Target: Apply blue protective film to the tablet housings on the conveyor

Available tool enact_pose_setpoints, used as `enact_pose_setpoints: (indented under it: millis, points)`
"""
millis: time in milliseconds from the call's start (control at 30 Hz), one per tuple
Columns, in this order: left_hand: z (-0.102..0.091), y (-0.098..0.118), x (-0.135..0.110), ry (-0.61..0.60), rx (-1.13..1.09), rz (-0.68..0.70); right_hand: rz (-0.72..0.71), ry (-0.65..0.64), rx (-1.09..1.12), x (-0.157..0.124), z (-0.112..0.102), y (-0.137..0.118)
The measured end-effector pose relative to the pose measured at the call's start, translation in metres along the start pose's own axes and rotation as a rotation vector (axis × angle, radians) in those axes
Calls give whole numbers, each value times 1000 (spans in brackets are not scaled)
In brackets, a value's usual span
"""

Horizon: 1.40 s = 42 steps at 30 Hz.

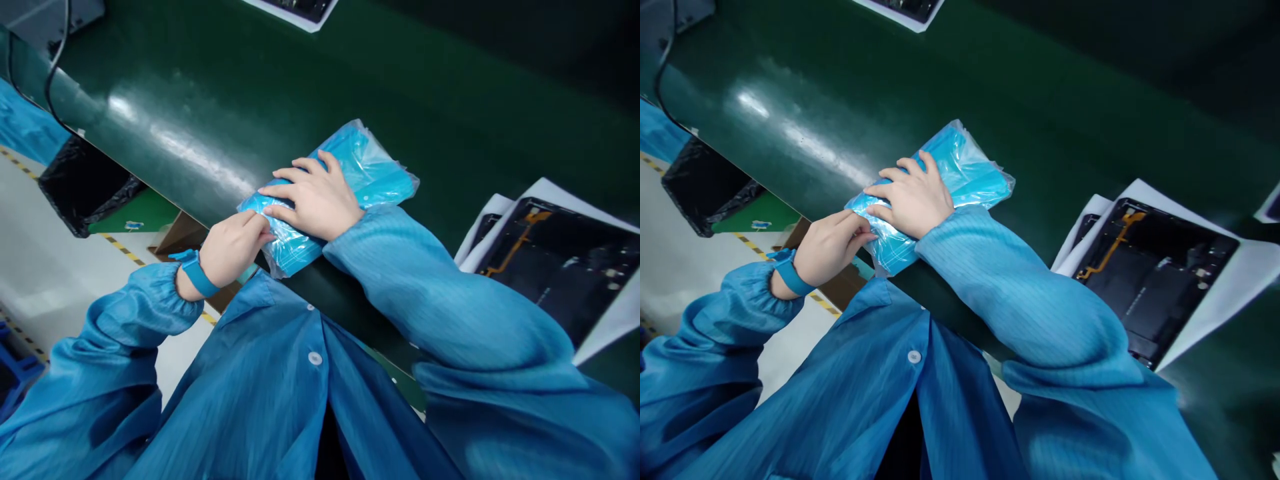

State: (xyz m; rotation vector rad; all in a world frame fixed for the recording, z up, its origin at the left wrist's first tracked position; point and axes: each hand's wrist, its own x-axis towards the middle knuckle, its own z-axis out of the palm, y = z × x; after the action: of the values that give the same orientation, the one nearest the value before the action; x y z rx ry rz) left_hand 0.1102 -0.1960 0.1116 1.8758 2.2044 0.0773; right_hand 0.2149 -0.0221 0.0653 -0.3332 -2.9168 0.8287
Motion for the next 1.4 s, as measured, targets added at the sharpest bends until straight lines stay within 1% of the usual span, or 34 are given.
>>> enact_pose_setpoints:
  millis: [100, 200, 300, 400, 500, 567, 633, 733, 767, 800, 833, 867, 1000, 1033, 1067, 1133, 1233, 1300, 1333, 1400]
  points:
    - [-7, 10, 3, -63, -20, -158, -26, 1, 3, 4, 1, 3]
    - [-10, 22, 7, -94, 4, -260, -61, -44, -6, 10, -3, 6]
    - [-7, 29, 9, -99, 46, -297, -89, -115, -22, 15, -8, 4]
    - [-2, 34, 8, -69, 115, -277, -80, -153, -42, 16, -10, 0]
    - [2, 34, 6, -59, 185, -204, -76, -137, -52, 14, -8, -1]
    - [4, 29, 5, -55, 197, -106, -77, -116, -49, 13, -6, -1]
    - [7, 18, 4, -22, 154, 44, -77, -94, -34, 13, -5, -1]
    - [11, -1, 1, 69, 26, 277, -62, -92, -15, 14, -6, -2]
    - [12, -5, 0, 87, -13, 324, -53, -102, -14, 14, -6, -2]
    - [13, -7, 0, 94, -41, 338, -44, -112, -15, 15, -7, -3]
    - [13, -7, 0, 91, -50, 312, -40, -117, -14, 16, -7, -3]
    - [12, -5, 0, 77, -41, 250, -40, -117, -13, 17, -7, -3]
    - [2, 15, 7, -71, 113, -130, -63, -89, -21, 19, -5, 0]
    - [-1, 20, 10, -112, 157, -201, -66, -87, -30, 19, -4, 2]
    - [-4, 25, 13, -147, 195, -248, -67, -85, -38, 19, -3, 3]
    - [-7, 30, 20, -192, 250, -270, -67, -90, -45, 19, -3, 5]
    - [-5, 29, 27, -208, 287, -174, -64, -110, -21, 21, -5, 7]
    - [-1, 25, 31, -182, 307, -79, -48, -130, -6, 22, -7, 9]
    - [1, 22, 33, -161, 313, -17, -39, -139, -2, 22, -7, 11]
    - [3, 16, 37, -106, 312, 159, -37, -152, 5, 22, -8, 13]
